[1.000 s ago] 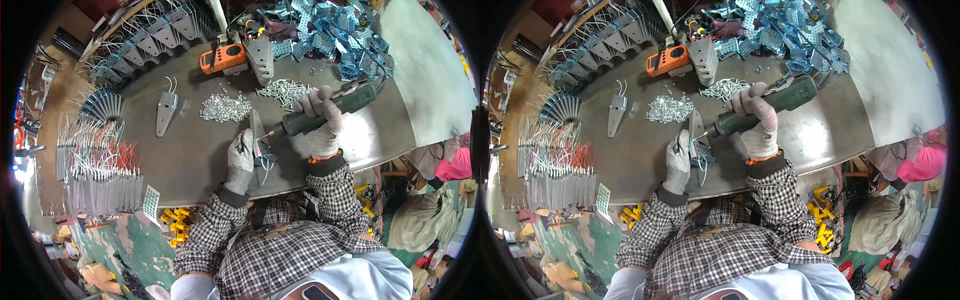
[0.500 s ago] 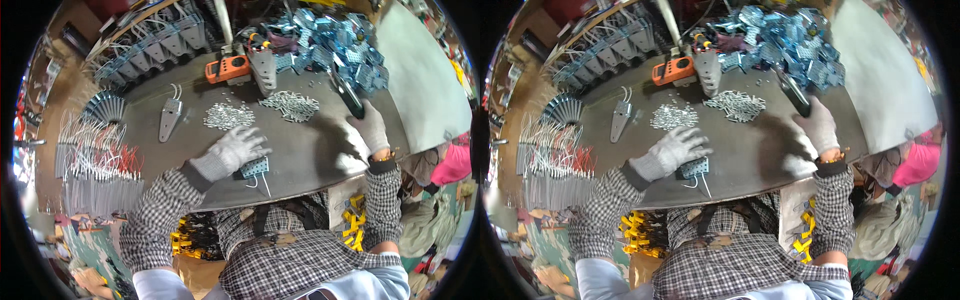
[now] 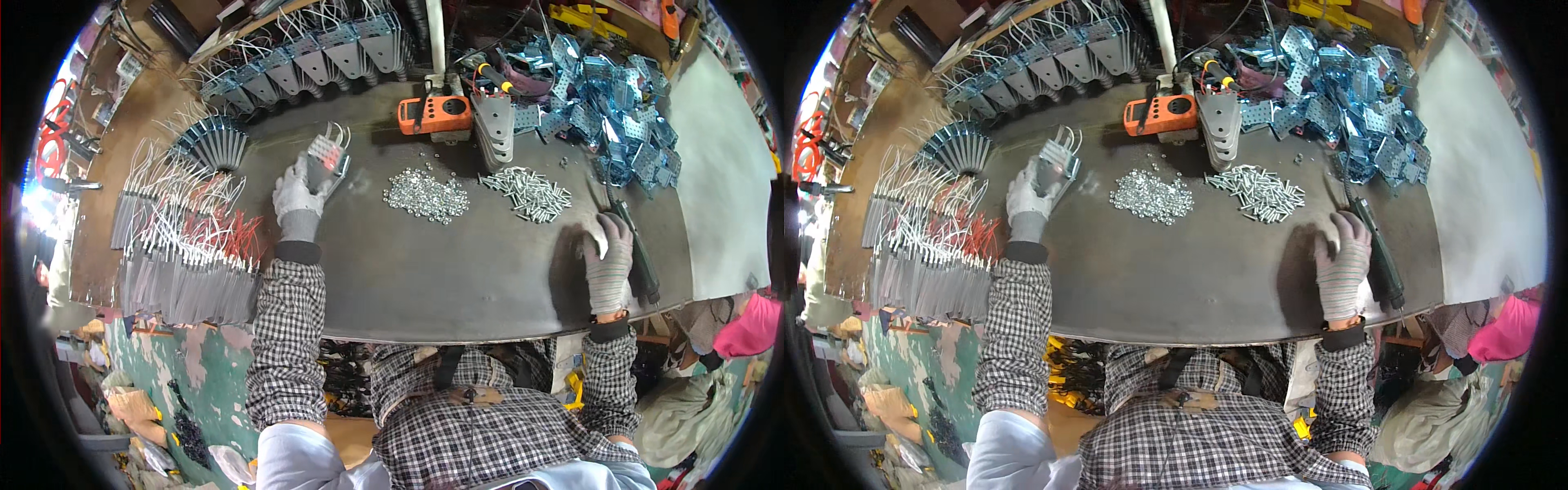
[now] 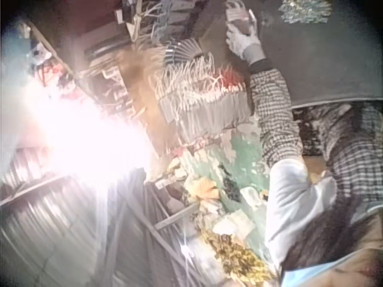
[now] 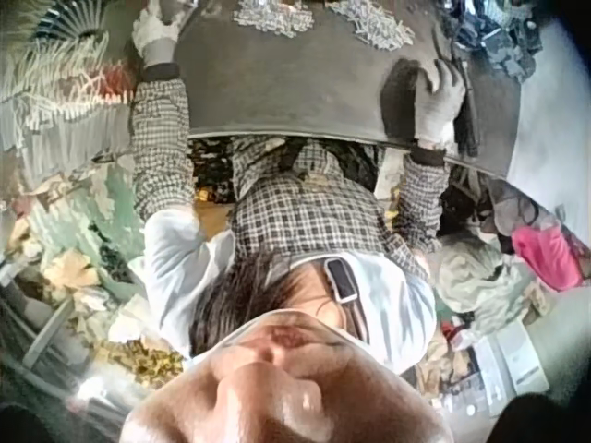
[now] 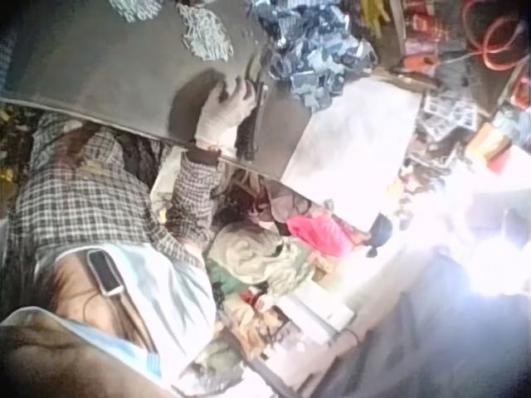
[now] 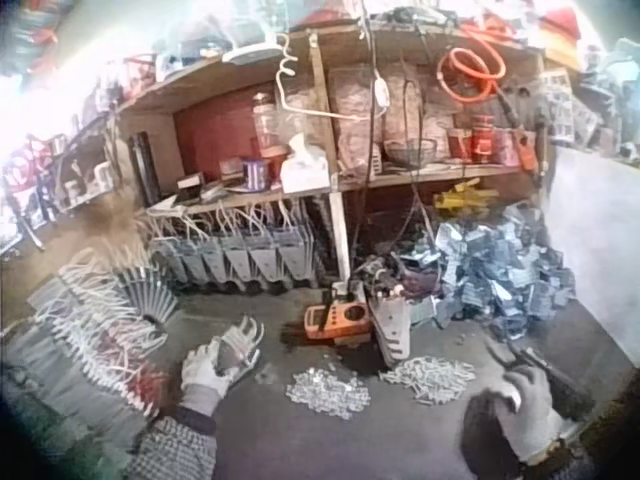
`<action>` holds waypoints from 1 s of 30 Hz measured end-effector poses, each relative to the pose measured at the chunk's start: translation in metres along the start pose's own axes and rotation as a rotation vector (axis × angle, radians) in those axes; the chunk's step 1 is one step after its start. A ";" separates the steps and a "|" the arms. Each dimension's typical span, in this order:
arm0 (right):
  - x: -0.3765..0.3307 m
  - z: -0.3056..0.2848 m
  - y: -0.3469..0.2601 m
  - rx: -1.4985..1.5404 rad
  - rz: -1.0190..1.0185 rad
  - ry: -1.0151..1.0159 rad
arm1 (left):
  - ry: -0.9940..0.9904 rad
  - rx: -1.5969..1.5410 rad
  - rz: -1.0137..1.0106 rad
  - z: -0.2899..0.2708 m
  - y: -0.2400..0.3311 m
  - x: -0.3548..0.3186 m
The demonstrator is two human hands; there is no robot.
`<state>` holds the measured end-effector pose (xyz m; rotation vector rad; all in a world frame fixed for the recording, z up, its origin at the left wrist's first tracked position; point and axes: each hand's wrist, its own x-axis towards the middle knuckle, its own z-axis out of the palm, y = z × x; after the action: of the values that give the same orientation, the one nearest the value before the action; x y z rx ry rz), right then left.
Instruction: The person assembles electronic or mechanical components by securing metal plates and wires into a component housing with screws, using an electric screwdriver.
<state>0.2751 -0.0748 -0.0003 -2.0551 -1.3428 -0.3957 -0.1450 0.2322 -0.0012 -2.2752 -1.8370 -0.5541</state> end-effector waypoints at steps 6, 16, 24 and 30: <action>-0.005 0.026 -0.026 0.117 0.033 -0.148 | -0.270 -0.018 -0.204 -0.006 0.004 -0.017; -0.009 0.025 -0.032 0.126 -0.092 -0.229 | 0.296 -0.040 0.065 -0.173 -0.012 0.072; -0.004 0.029 -0.025 0.080 0.036 -0.255 | 0.272 0.688 -0.026 -0.277 -0.242 0.041; 0.011 0.031 -0.028 0.176 0.002 -0.206 | 0.142 0.339 -0.152 -0.272 -0.317 0.036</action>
<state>0.2517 -0.0391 -0.0079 -1.9905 -1.4409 -0.0620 -0.4944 0.2414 0.2299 -1.8442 -1.8781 -0.3785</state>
